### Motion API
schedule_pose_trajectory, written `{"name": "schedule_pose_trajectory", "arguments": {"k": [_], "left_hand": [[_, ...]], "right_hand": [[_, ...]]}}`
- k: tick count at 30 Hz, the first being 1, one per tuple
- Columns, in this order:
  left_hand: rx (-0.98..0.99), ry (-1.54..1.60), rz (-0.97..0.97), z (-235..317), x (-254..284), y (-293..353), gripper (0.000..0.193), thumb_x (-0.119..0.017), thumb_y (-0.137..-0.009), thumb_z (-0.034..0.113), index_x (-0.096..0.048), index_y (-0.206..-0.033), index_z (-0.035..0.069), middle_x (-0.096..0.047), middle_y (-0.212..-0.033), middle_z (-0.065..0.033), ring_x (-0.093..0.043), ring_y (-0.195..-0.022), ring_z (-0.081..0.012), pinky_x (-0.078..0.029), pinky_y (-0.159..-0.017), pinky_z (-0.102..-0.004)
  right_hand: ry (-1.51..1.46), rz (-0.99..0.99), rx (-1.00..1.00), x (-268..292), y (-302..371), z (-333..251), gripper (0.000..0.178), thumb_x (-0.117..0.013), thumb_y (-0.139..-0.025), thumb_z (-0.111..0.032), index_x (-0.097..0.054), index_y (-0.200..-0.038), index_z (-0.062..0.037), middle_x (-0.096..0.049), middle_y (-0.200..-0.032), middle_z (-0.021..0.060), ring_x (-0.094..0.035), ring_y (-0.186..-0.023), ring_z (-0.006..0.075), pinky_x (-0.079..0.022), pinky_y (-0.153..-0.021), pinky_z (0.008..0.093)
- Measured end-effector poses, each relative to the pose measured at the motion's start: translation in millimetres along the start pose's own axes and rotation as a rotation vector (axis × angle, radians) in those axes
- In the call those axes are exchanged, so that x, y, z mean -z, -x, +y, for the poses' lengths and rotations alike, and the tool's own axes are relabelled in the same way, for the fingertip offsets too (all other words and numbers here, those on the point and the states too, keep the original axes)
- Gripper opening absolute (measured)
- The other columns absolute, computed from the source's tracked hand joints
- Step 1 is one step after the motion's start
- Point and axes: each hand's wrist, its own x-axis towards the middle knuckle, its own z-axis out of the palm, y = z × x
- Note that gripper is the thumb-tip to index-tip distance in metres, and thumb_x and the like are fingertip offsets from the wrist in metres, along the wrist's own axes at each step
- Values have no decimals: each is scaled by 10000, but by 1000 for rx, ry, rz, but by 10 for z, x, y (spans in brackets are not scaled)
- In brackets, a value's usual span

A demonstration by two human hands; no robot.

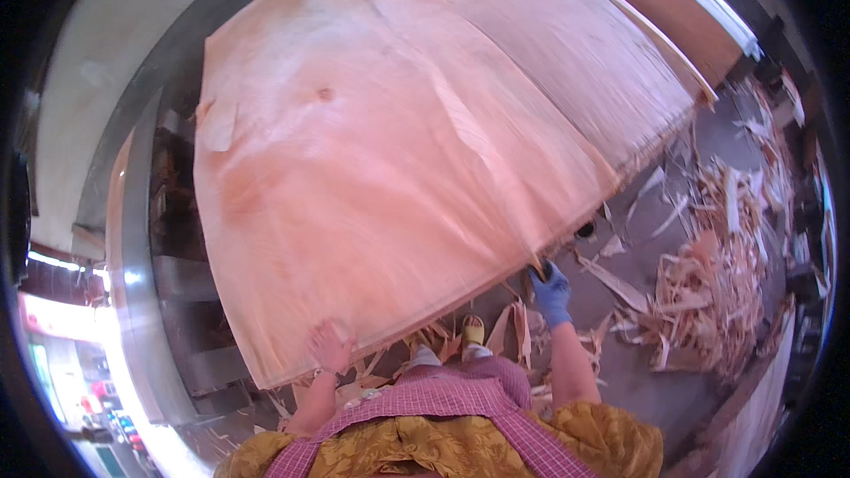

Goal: The person uses a utility knife to cut wood veneer sheets, applying adhesive tape to patch defects and moving sheets between work surfaces.

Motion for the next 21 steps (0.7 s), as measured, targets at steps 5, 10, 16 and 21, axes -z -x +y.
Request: {"name": "schedule_pose_trajectory", "arguments": {"k": [5, 10, 16, 21], "left_hand": [[11, 44, 20, -79, -197, -69, 974, -628, -799, 620, -210, -1555, 170, -162, -1572, -293, -178, -1453, -455, -141, -1153, -610], [-17, 100, -24, -47, -69, -43, 964, -626, -799, 631, -216, -1552, 190, -172, -1568, -297, -153, -1455, -465, -150, -1156, -595], [-82, 147, -7, -102, -52, -48, 904, -654, -789, 600, -312, -1506, 170, -274, -1521, -284, -227, -1429, -454, -205, -1141, -588], [-113, 131, -2, -142, 161, -46, 797, -659, -803, 547, -403, -1446, 152, -419, -1410, -243, -381, -1331, -425, -299, -1084, -572]], "right_hand": [[169, 151, -34, 333, 125, 713, 430, -748, -818, -414, -678, -983, -23, -699, -891, 185, -691, -828, 342, -519, -724, 385], [180, 221, -26, 1013, 85, 1263, 393, -777, -821, -365, -659, -896, 2, -665, -774, 179, -648, -693, 191, -499, -634, 348], [368, 378, 105, 2318, -278, 1603, 286, -726, -868, -284, -652, -955, -22, -692, -863, 181, -641, -723, 362, -498, -653, 386], [526, 461, 185, 2662, -588, 1175, 345, -695, -893, -296, -677, -1091, -14, -708, -989, 190, -687, -848, 345, -529, -738, 397]]}}
